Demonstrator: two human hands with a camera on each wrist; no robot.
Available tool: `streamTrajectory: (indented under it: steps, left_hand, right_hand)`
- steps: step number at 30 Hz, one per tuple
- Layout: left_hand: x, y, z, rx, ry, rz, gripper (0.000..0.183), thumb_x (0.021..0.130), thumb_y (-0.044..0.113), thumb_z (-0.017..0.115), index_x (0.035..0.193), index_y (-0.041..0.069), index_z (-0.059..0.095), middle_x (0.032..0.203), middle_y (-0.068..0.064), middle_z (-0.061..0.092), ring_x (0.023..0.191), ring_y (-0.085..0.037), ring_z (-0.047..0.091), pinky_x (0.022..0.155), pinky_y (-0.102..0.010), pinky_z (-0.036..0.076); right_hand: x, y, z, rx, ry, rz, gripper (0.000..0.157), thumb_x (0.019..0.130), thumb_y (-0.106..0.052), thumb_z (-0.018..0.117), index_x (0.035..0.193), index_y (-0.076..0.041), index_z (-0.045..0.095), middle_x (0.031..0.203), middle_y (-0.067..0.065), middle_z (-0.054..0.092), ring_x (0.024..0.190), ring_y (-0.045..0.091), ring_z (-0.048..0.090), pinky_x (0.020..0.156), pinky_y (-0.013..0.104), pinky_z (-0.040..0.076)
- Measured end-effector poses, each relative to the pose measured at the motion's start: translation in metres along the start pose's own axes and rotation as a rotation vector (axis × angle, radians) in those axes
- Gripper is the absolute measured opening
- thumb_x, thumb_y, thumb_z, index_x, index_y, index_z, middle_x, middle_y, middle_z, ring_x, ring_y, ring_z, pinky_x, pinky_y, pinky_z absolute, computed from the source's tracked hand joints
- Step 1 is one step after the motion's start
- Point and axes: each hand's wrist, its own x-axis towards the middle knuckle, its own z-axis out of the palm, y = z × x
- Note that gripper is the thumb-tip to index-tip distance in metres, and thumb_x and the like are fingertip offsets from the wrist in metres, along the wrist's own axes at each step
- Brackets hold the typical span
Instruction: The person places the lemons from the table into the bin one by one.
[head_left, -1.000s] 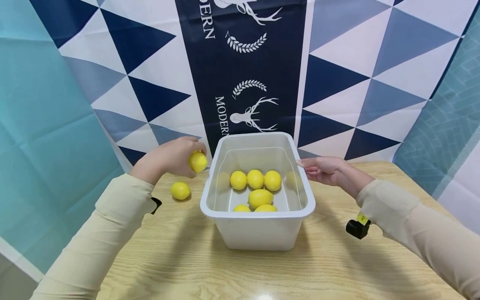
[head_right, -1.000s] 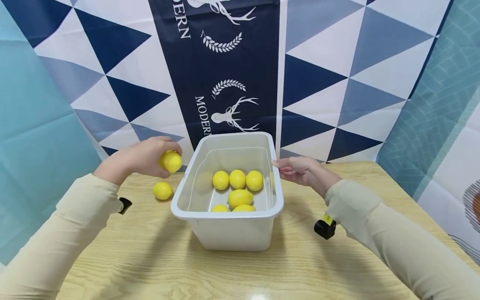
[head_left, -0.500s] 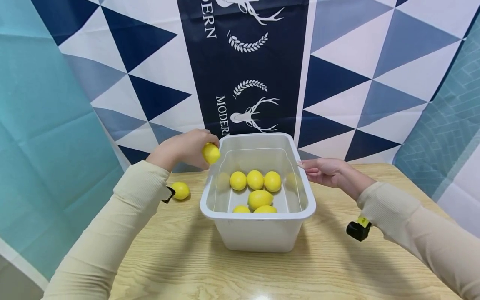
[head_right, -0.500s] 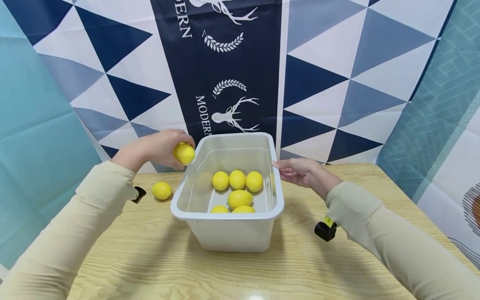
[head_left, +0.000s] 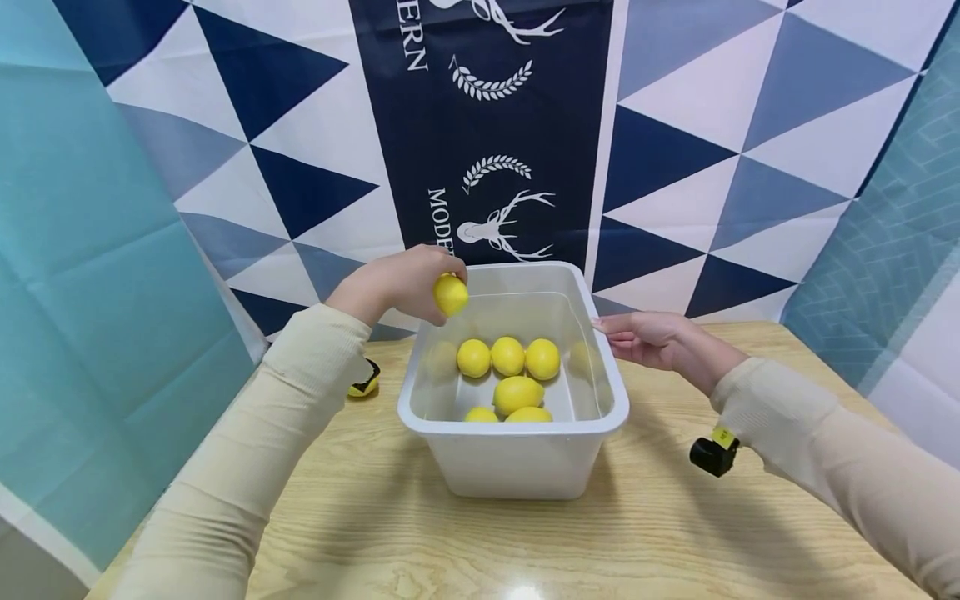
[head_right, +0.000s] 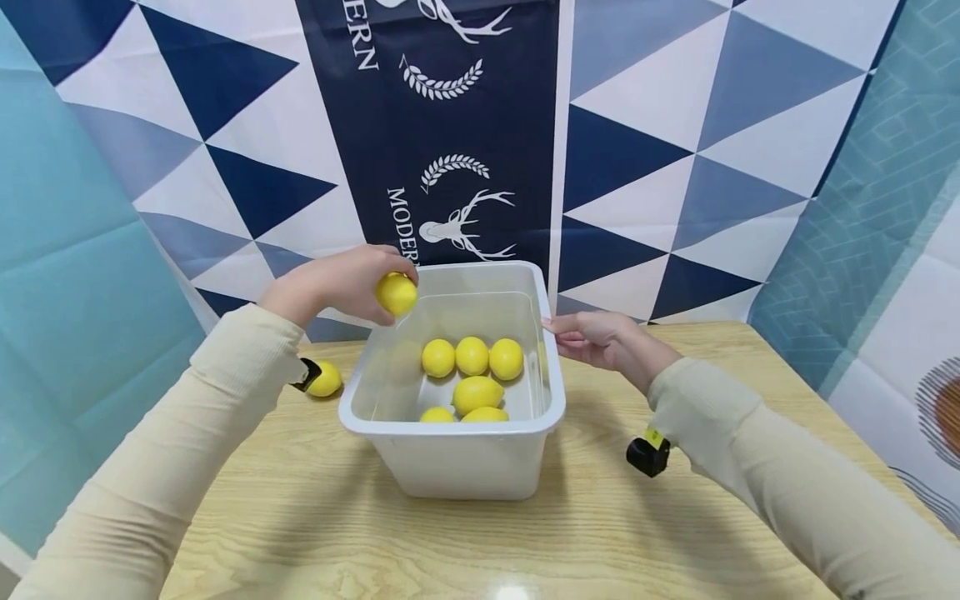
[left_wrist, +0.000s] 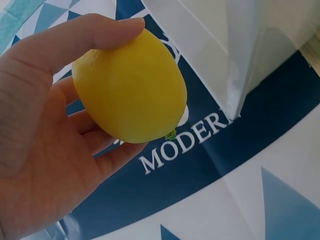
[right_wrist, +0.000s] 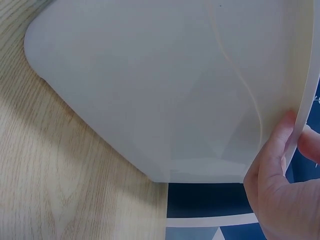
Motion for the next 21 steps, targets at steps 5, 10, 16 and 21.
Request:
streamTrajectory:
  steps: [5, 10, 16, 21]
  left_hand:
    - [0.007, 0.006, 0.001, -0.019, -0.016, -0.004, 0.053, 0.070, 0.010, 0.080, 0.120, 0.013, 0.061, 0.118, -0.007, 0.061, 0.104, -0.025, 0.054, 0.094, -0.036, 0.053]
    - [0.013, 0.009, 0.001, -0.017, -0.009, 0.005, 0.054, 0.070, 0.010, 0.079, 0.120, 0.013, 0.061, 0.118, -0.007, 0.060, 0.104, -0.024, 0.054, 0.093, -0.035, 0.053]
    - [0.023, 0.013, 0.003, -0.011, -0.016, 0.014, 0.054, 0.071, 0.011, 0.078, 0.122, 0.015, 0.060, 0.121, -0.005, 0.060, 0.107, -0.023, 0.051, 0.097, -0.036, 0.051]
    - [0.033, 0.017, 0.007, -0.010, -0.033, 0.028, 0.053, 0.072, 0.012, 0.077, 0.122, 0.015, 0.060, 0.120, -0.004, 0.060, 0.107, -0.023, 0.052, 0.098, -0.035, 0.049]
  right_hand:
    - [0.000, 0.000, 0.000, 0.000, 0.000, 0.005, 0.012, 0.090, -0.013, 0.065, 0.100, -0.013, 0.058, 0.084, -0.003, 0.068, 0.079, 0.007, 0.067, 0.079, 0.017, 0.057]
    - [0.000, -0.002, -0.001, 0.005, 0.000, 0.006, 0.003, 0.087, -0.014, 0.069, 0.088, -0.015, 0.066, 0.083, -0.003, 0.069, 0.078, 0.007, 0.068, 0.079, 0.017, 0.057]
    - [0.000, -0.002, 0.000, 0.003, 0.009, 0.012, 0.007, 0.089, -0.012, 0.065, 0.084, -0.016, 0.066, 0.083, -0.003, 0.069, 0.078, 0.007, 0.068, 0.079, 0.016, 0.057]
    - [0.000, 0.000, -0.001, 0.013, 0.005, 0.006, 0.005, 0.090, -0.011, 0.065, 0.087, -0.016, 0.064, 0.083, -0.003, 0.069, 0.078, 0.007, 0.068, 0.078, 0.017, 0.057]
